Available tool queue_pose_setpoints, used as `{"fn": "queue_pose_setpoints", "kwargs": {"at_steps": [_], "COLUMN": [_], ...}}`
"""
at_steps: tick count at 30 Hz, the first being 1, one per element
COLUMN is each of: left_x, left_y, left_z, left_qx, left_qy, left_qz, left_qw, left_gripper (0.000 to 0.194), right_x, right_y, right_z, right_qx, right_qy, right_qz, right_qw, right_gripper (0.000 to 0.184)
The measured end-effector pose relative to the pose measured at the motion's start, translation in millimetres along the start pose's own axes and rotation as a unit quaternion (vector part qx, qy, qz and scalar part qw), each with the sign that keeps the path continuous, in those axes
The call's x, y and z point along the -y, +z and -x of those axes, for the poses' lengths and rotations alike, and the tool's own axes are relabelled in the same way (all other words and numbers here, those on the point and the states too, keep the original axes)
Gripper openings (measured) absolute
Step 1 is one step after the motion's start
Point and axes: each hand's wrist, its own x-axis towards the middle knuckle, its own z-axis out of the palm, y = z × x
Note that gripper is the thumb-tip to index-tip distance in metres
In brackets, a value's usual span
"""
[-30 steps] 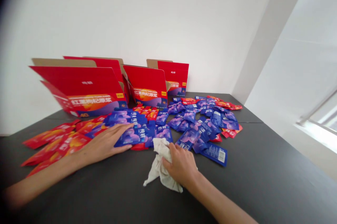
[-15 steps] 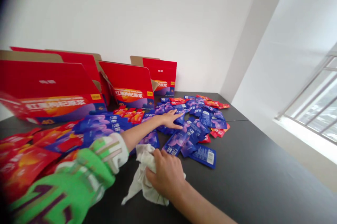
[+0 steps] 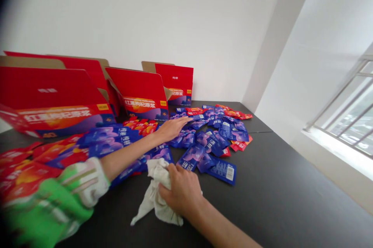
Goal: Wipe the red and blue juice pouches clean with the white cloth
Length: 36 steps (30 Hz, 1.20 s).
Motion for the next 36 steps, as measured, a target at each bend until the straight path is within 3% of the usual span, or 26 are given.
{"fn": "queue_pose_setpoints", "kwargs": {"at_steps": [3, 6, 10, 13, 17, 19, 24, 28, 33, 36], "left_x": [-9.9, -16.0, -20.9, -29.9, -48.3, -55.3, -59.0, -58.6, -62.9, -65.1], "left_y": [-30.4, -48.5, -50.5, -48.4, -50.9, -50.1, -36.1, -30.8, -26.5, -18.7], "left_z": [50.5, 123.7, 216.4, 250.9, 255.1, 252.0, 250.4, 252.1, 252.8, 251.5], "left_qx": [-0.030, -0.016, 0.064, 0.105, 0.126, 0.127, 0.052, 0.040, 0.030, 0.025], "left_qy": [0.020, 0.050, 0.040, 0.031, -0.019, -0.049, -0.129, -0.190, -0.187, -0.173], "left_qz": [0.010, 0.025, 0.037, 0.066, 0.115, 0.150, 0.183, 0.187, 0.187, 0.183], "left_qw": [0.999, 0.998, 0.996, 0.992, 0.985, 0.979, 0.973, 0.963, 0.964, 0.968], "left_gripper": [0.046, 0.052, 0.062, 0.061, 0.052, 0.056, 0.059, 0.082, 0.093, 0.094], "right_x": [-1.1, -3.8, -10.3, -15.1, -16.7, -13.9, -3.3, -3.0, 2.4, 22.3], "right_y": [-0.2, -2.7, -8.0, -11.1, -14.0, -14.4, -9.4, -7.0, -14.5, -11.6], "right_z": [0.2, -0.2, -1.7, -4.2, -6.9, -6.6, -2.5, -2.1, -1.8, 6.9], "right_qx": [-0.004, -0.004, -0.014, -0.025, -0.050, -0.063, -0.106, -0.152, -0.227, -0.170], "right_qy": [0.012, 0.043, 0.105, 0.144, 0.141, 0.124, 0.074, 0.075, 0.097, 0.055], "right_qz": [0.002, 0.005, 0.025, 0.038, 0.010, -0.015, -0.074, -0.134, -0.209, -0.210], "right_qw": [1.000, 0.999, 0.994, 0.989, 0.989, 0.990, 0.989, 0.976, 0.946, 0.961], "right_gripper": [0.027, 0.029, 0.027, 0.028, 0.027, 0.024, 0.023, 0.026, 0.030, 0.026]}}
